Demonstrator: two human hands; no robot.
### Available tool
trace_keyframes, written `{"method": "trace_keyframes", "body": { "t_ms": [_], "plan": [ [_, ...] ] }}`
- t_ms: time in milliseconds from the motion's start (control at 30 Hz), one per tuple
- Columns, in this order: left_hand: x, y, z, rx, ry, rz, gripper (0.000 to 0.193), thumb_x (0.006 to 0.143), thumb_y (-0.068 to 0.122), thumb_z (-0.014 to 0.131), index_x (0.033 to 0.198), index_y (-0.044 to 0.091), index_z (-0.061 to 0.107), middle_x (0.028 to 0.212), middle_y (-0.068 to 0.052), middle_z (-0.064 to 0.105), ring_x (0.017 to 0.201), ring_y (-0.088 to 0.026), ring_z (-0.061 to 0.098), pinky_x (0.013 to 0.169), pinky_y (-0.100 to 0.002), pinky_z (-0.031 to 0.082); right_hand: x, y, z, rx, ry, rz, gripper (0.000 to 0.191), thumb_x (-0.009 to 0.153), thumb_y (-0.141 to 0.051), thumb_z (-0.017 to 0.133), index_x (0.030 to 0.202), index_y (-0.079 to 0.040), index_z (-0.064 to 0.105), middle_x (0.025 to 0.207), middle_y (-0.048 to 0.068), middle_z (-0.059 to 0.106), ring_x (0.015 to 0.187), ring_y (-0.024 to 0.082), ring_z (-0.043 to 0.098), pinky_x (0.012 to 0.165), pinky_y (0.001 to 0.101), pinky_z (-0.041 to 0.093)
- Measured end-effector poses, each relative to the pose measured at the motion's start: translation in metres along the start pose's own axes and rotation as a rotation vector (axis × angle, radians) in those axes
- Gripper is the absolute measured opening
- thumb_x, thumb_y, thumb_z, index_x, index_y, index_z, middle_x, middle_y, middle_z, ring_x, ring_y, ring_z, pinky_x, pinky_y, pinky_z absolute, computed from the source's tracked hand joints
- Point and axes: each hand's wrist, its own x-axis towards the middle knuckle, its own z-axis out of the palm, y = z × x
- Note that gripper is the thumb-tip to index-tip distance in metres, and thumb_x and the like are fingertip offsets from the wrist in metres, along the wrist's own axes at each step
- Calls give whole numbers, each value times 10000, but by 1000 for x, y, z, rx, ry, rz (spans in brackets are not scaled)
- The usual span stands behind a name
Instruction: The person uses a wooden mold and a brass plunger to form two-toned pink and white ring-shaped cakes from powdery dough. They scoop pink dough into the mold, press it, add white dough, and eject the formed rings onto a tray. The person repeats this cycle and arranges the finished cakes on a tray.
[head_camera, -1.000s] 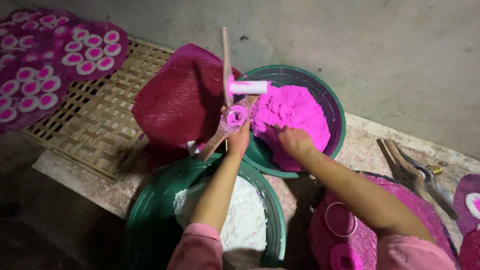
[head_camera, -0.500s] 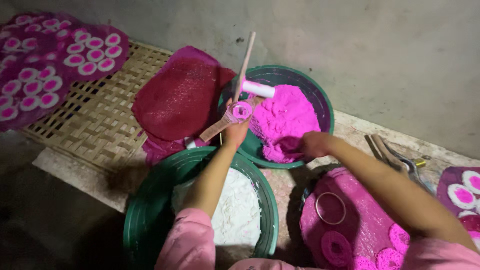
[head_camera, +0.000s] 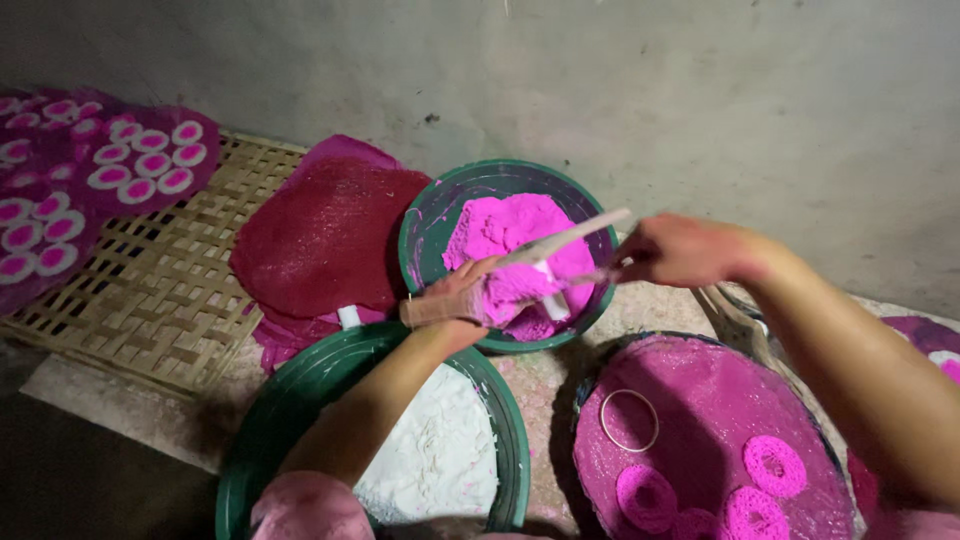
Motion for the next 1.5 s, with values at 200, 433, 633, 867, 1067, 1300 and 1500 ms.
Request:
{"method": "trace_keyframes", "body": {
  "t_ms": [200, 433, 633, 867, 1067, 1300, 1500],
  "plan": [
    [-3, -10, -15, 11, 144, 8, 678, 852, 443, 803, 1410, 151, 553, 1359, -145, 633, 1243, -353, 621, 1033, -444, 508, 14, -28, 3, 115, -56, 39, 321, 900, -319, 638, 1126, -134, 771, 1066, 115, 813, 990, 252, 728, 903, 390, 574],
    [-2, -4, 8, -52, 41, 24, 665, 829, 343, 753, 1400, 82, 534, 1302, -199, 620, 1216, -404, 571, 1005, -499, 471, 27, -99, 51, -488, -70, 195, 323, 987, -235, 507, 1253, -208, 690, 1056, 144, 721, 1003, 315, 712, 829, 463, 573],
    [-47, -21, 46, -618, -162, -55, 525, 792, 219, 780, 1280, 84, 640, 1240, -126, 673, 1169, -263, 629, 991, -411, 497, -9, -83, 85, -970, 295, -406, 482, 807, -253, 598, 1252, -70, 619, 1127, 109, 706, 794, 278, 728, 623, 389, 596],
    [-23, -52, 48, -871, -51, -301, 420, 787, 121, 719, 1202, 52, 716, 1122, -47, 723, 1020, -195, 654, 885, -385, 529, -38, -97, 44, -828, 180, 34, 488, 839, -168, 582, 1327, -153, 575, 1030, 84, 677, 855, 262, 728, 648, 401, 601],
    [-27, -57, 42, -751, -76, -533, 430, 922, 157, 702, 1319, -8, 703, 1144, -280, 634, 971, -382, 535, 877, -587, 379, -37, -104, 15, -410, 272, 95, 393, 899, -262, 588, 1286, -278, 657, 1132, 35, 713, 794, 340, 712, 642, 492, 576],
    [-18, -47, 50, -256, -26, 12, 697, 856, 369, 765, 1434, 65, 520, 1442, -180, 556, 1349, -336, 492, 1130, -433, 374, 3, -91, 32, -779, -50, 152, 277, 945, -171, 549, 1178, -241, 683, 1050, 57, 723, 848, 299, 729, 672, 461, 584],
    [-12, -22, 32, -166, -49, -119, 621, 904, 378, 691, 1463, 151, 543, 1390, -128, 632, 1296, -338, 602, 1100, -436, 467, 28, -108, 70, -806, 75, -43, 222, 933, -166, 554, 1104, -107, 682, 986, 144, 706, 758, 290, 740, 615, 439, 587]
  ]
}}
